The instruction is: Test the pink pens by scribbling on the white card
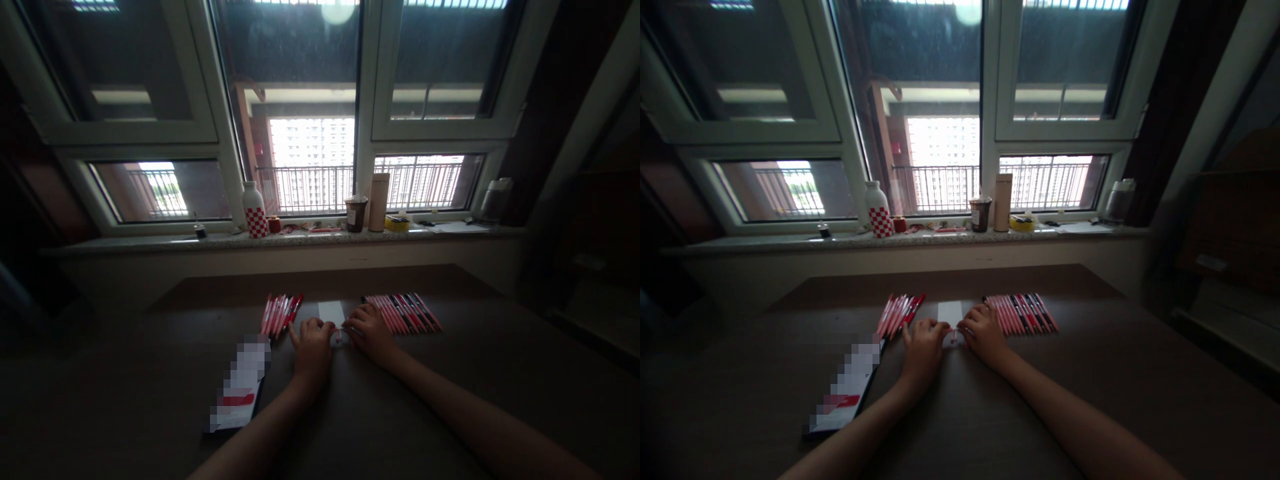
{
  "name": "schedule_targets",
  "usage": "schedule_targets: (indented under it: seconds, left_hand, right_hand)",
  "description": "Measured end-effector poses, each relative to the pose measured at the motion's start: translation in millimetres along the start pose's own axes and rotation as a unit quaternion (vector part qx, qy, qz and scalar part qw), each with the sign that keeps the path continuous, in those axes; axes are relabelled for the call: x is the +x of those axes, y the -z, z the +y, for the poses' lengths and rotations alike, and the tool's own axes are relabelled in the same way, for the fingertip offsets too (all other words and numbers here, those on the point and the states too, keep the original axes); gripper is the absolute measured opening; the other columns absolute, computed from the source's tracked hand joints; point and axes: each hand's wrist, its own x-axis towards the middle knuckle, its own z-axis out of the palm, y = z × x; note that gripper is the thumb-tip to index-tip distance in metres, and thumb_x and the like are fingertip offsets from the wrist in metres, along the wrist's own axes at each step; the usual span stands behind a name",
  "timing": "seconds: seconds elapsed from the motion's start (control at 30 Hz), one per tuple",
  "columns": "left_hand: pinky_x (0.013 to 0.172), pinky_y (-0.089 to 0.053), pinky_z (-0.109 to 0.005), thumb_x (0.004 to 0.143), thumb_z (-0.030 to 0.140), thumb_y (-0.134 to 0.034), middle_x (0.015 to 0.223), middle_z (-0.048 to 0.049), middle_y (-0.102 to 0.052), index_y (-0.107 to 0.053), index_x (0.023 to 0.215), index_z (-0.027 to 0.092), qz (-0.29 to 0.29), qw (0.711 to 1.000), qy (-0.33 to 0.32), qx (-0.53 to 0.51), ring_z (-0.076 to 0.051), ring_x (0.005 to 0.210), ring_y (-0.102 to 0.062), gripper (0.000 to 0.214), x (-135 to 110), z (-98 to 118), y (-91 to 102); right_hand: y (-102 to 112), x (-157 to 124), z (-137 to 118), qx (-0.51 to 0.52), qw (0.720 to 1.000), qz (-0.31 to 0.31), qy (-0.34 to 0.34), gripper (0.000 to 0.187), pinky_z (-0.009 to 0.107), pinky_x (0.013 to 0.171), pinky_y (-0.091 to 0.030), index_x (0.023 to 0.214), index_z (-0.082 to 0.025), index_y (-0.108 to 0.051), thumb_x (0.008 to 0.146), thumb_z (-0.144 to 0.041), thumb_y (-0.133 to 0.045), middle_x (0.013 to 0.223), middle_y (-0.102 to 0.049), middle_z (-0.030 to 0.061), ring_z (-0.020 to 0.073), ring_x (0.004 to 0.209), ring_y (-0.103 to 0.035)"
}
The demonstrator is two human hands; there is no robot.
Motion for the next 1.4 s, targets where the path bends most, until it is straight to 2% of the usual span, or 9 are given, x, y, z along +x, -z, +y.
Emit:
schedule_targets:
  seconds: [0.2,0.43,0.77,1.4]
  left_hand:
    - [0.107,-0.015,-0.058,0.091,0.029,-0.037,0.101,-0.0041,-0.058,-0.063,0.101,0.029,0.002,1.000,0.013,0.006,-0.021,0.101,-0.048,0.028,0.2,-0.9,-1.3]
    - [0.107,-0.015,-0.055,0.090,0.025,-0.036,0.102,-0.0048,-0.056,-0.062,0.101,0.027,0.001,0.999,0.035,0.018,-0.021,0.101,-0.048,0.028,0.2,-0.8,0.0]
    - [0.105,-0.020,-0.049,0.087,0.017,-0.040,0.103,-0.0048,-0.055,-0.061,0.104,0.027,0.003,0.998,0.046,0.048,-0.020,0.100,-0.048,0.029,0.5,-3.7,-3.2]
    - [0.098,-0.026,-0.044,0.088,0.019,-0.038,0.099,-0.0050,-0.053,-0.060,0.105,0.026,0.015,0.996,0.066,0.063,-0.021,0.095,-0.047,0.029,0.5,-3.5,-2.7]
  right_hand:
    - [0.1,0.2,0.3,-0.008,1.000,0.000,-0.011,0.009,0.043,0.097,-0.026,0.087,-0.023,-0.069,0.085,-0.027,-0.061,0.088,-0.066,0.0032,0.0223,0.099,-0.049]
    - [4.3,1.4,-2.0,-0.007,1.000,0.006,-0.029,0.009,0.045,0.102,-0.021,0.086,-0.023,-0.069,0.086,-0.025,-0.060,0.085,-0.065,0.0026,0.0218,0.098,-0.049]
    - [2.2,0.3,1.5,-0.016,0.998,0.014,-0.052,0.011,0.045,0.099,-0.023,0.086,-0.024,-0.068,0.086,-0.024,-0.057,0.087,-0.065,0.0033,0.0232,0.099,-0.047]
    - [2.4,0.3,1.2,-0.051,0.994,-0.003,-0.096,0.010,0.044,0.096,-0.024,0.086,-0.024,-0.066,0.086,-0.023,-0.056,0.090,-0.064,0.0029,0.0240,0.099,-0.048]
